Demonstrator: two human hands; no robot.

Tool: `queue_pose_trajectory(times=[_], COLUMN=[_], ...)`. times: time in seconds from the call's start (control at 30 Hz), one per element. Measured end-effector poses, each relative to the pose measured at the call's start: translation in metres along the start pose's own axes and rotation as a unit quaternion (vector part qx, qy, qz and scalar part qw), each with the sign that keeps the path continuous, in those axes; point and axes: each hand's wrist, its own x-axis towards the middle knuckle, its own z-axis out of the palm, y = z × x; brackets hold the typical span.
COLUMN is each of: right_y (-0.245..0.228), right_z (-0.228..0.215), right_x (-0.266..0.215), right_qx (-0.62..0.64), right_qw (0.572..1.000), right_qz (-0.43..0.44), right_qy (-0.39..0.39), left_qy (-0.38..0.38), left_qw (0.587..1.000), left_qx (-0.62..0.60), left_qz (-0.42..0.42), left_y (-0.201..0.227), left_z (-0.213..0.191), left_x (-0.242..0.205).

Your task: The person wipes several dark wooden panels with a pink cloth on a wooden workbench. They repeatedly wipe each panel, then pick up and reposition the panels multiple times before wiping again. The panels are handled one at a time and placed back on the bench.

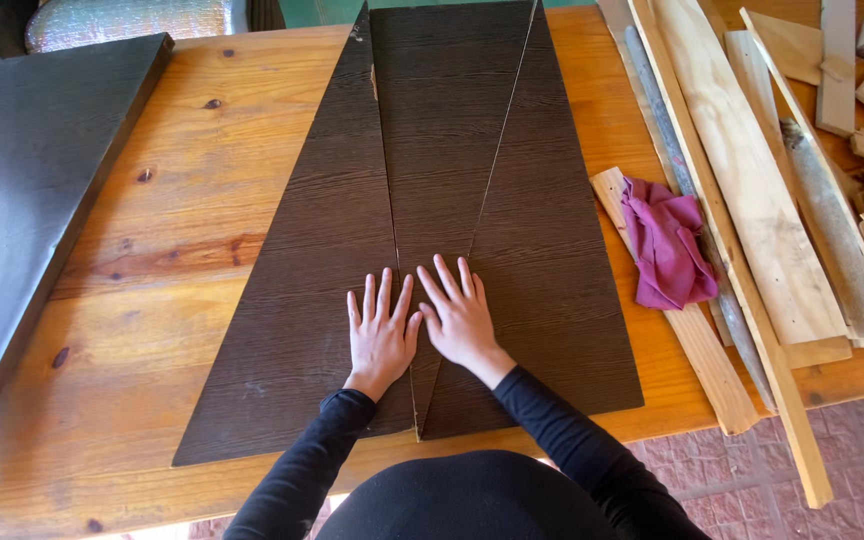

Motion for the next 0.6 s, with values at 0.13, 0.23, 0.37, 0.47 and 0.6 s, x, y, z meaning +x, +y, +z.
queue_pose_trajectory(times=[0.13, 0.23, 0.37, 0.47, 0.6], right_y=[0.075, 0.153, 0.261, 0.312, 0.348], right_z=[-0.043, -0.087, -0.121, -0.128, -0.134], right_x=[0.001, -0.004, -0.023, -0.038, -0.043], right_qx=[0.076, 0.025, -0.09, -0.146, -0.159], right_qw=[0.995, 0.988, 0.97, 0.965, 0.96], right_qz=[-0.021, -0.005, -0.007, 0.033, 0.001], right_qy=[0.06, 0.152, 0.226, 0.217, 0.228], left_qy=[0.029, 0.065, 0.072, 0.06, 0.033], left_qw=[1.0, 0.997, 0.988, 0.982, 0.98], left_qx=[-0.007, -0.02, -0.068, -0.088, -0.09], left_qz=[-0.009, 0.033, 0.12, 0.157, 0.175], left_y=[0.024, 0.068, 0.136, 0.182, 0.234], left_z=[-0.008, -0.019, 0.007, 0.039, 0.069], left_x=[0.011, 0.027, 0.045, 0.063, 0.107])
